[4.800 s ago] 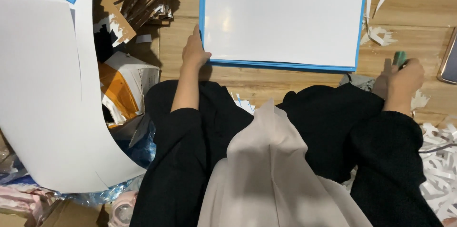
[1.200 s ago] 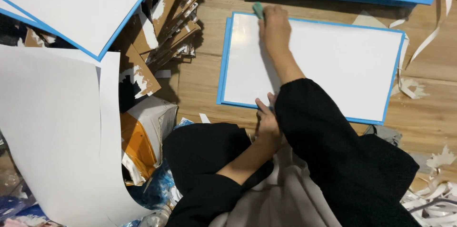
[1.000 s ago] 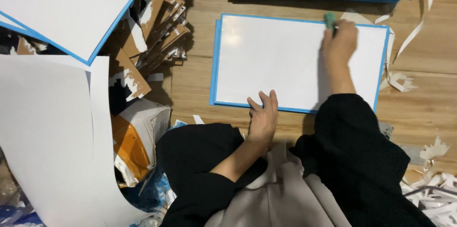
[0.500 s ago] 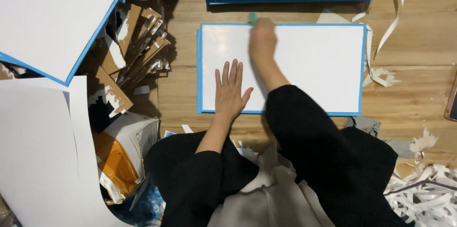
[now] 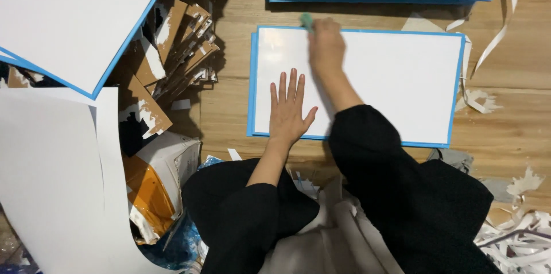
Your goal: Assembling folders by applying white paper sheets to blue covers and smoothing them with a hand tool.
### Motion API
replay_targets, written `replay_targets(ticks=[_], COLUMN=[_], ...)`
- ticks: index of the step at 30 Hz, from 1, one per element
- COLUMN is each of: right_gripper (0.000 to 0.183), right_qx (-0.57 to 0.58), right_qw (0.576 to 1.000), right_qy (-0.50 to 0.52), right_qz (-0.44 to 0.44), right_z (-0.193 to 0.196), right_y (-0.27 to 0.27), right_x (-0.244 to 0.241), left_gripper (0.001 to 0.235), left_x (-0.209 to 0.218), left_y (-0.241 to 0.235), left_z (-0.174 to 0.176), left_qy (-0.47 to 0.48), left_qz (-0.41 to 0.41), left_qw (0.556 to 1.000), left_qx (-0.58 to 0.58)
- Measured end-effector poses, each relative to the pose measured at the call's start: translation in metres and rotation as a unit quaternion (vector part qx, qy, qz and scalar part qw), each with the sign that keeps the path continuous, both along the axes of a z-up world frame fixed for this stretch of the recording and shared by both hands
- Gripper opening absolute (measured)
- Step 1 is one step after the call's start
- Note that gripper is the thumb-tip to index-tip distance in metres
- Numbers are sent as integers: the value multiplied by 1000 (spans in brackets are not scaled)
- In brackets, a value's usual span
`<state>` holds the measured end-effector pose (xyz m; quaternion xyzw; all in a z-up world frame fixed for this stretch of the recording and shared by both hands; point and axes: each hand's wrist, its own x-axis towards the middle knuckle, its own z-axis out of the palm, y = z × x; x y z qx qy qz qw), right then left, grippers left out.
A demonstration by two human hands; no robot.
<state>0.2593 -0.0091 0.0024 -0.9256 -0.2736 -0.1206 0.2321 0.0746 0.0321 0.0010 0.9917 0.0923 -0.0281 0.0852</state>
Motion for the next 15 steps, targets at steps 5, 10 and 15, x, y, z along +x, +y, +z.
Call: replay_targets(ticks=[5,10,15], right_gripper=[23,28,33], right_qx=[-27,-68,6], right_qw=[980,943,962], right_qy=[37,27,0], right_qz=[-196,-324,-272], right_z=[-20,-60,5], right_y=[-207,-310,-134], right_x=[65,109,31], left_gripper=[86,85,87], left_x=[0,2,4], left_y=[-1,-3,-3], left_z=[2,1,0], left_qy=[5,7,36], left_qz=[-1,10,18], left_qw=[1000,999,998], left_qx=[-20,-53,-42])
